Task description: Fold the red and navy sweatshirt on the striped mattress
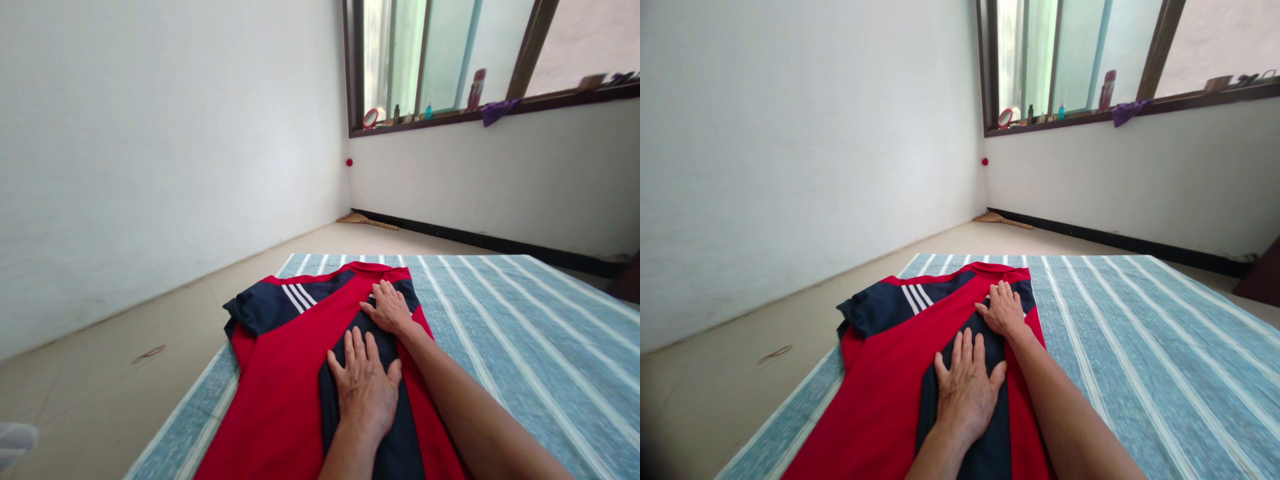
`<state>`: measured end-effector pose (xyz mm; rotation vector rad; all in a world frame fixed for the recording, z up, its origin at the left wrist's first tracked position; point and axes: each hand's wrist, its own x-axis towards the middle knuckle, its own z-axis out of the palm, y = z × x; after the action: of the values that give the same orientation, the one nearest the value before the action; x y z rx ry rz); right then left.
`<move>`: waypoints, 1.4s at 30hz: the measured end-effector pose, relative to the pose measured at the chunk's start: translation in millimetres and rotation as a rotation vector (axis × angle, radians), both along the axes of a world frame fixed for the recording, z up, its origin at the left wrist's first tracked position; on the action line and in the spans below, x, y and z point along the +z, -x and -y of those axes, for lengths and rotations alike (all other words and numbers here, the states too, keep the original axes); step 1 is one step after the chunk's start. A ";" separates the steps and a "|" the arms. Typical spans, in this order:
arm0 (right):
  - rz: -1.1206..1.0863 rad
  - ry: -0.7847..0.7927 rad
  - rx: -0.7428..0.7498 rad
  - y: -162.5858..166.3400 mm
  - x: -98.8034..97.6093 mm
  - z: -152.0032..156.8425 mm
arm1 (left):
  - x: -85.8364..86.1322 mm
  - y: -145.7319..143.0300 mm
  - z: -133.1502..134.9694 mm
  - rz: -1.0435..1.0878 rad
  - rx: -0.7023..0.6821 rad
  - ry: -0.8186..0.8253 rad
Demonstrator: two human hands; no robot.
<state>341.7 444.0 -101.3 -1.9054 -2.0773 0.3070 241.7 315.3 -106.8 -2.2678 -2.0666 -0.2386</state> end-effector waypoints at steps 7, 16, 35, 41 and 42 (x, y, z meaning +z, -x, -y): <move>-0.004 0.006 -0.004 -0.2 -0.7 -0.4 | 0.6 0.4 0.7 0.001 0.002 0.012; -0.001 0.002 0.003 -0.5 0.3 -0.2 | 0.1 0.8 -0.2 -0.004 0.001 0.000; 0.003 0.009 -0.005 -0.2 0.0 -0.1 | 2.0 -0.4 0.6 -0.007 0.001 0.019; 0.001 0.006 -0.005 -0.4 0.6 0.6 | 2.1 -0.5 0.0 0.000 -0.001 0.024; 0.001 0.006 -0.006 -0.4 0.5 0.6 | 2.3 -0.6 0.1 0.000 0.000 0.023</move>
<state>342.2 443.4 -100.8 -1.9149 -2.0729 0.3114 242.3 315.2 -104.6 -2.2809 -2.0796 -0.2167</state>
